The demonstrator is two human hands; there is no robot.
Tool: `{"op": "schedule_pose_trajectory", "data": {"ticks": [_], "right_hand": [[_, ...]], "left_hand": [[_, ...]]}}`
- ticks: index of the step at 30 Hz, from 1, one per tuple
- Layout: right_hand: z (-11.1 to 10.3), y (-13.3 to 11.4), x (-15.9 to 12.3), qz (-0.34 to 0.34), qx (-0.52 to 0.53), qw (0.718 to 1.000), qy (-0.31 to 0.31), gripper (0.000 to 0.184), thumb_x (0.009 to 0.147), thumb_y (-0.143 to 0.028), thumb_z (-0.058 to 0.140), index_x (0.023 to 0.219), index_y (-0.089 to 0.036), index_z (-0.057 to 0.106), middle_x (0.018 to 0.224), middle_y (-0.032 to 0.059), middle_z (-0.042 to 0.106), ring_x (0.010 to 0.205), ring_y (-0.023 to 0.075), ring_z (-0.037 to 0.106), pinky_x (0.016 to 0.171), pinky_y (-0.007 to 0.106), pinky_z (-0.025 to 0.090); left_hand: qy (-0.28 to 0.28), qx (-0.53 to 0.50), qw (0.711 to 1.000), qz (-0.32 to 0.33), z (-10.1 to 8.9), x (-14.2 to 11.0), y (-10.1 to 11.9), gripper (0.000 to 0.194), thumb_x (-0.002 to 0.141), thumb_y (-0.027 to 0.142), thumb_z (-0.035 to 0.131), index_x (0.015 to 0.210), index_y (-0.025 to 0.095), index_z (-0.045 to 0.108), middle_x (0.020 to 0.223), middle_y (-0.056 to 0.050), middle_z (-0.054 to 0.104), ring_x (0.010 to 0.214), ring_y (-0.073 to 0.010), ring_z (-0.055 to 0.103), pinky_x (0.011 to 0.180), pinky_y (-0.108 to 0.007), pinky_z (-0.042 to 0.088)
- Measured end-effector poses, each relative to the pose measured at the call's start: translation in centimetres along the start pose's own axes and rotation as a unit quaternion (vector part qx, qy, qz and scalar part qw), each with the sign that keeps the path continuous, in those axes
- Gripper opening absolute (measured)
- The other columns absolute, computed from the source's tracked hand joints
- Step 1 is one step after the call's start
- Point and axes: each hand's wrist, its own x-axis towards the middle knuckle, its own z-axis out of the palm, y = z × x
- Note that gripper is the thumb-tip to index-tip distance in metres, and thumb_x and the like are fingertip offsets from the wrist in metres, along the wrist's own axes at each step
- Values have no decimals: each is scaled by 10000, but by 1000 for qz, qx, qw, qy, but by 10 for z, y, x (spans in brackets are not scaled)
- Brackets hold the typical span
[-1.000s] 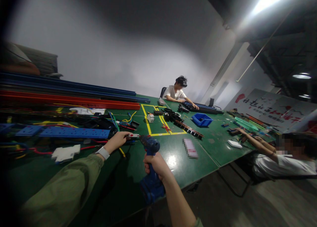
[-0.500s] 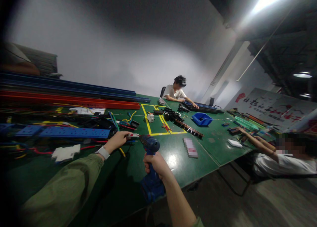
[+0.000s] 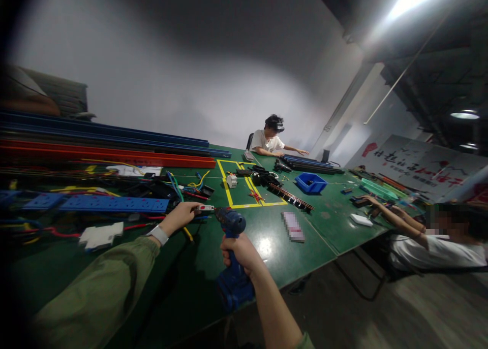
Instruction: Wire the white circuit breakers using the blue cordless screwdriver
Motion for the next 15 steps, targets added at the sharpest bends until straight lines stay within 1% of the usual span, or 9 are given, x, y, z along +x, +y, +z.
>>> {"op": "schedule_pose_trajectory", "data": {"ticks": [7, 11, 15], "right_hand": [[-3, 2, 2, 0, 3, 1000, -8, 178, 630, -195, 584, 781, -182, 490, 469, -75, 454, 380, 72, 392, 424, 217, 300], [-4, 4, 2, -13, -1, 1000, -16, 143, 637, -189, 576, 746, -181, 485, 465, -68, 453, 372, 79, 404, 412, 226, 298], [-3, 3, 2, -8, 0, 1000, -14, 149, 641, -174, 576, 749, -185, 473, 471, -70, 455, 373, 76, 404, 411, 221, 289]], "left_hand": [[4, 1, 1000, 1, 1, 0, 0, 337, 804, 234, 522, 1071, 192, 724, 1054, -76, 727, 1009, -222, 649, 934, -274, 446], [1, 6, 1000, 8, 1, 0, 0, 341, 807, 228, 518, 1081, 208, 719, 1065, -60, 725, 1015, -215, 647, 912, -268, 456], [2, 6, 1000, 9, 1, 0, -1, 345, 806, 216, 512, 1081, 206, 718, 1068, -61, 725, 1013, -214, 648, 903, -264, 459]]}}
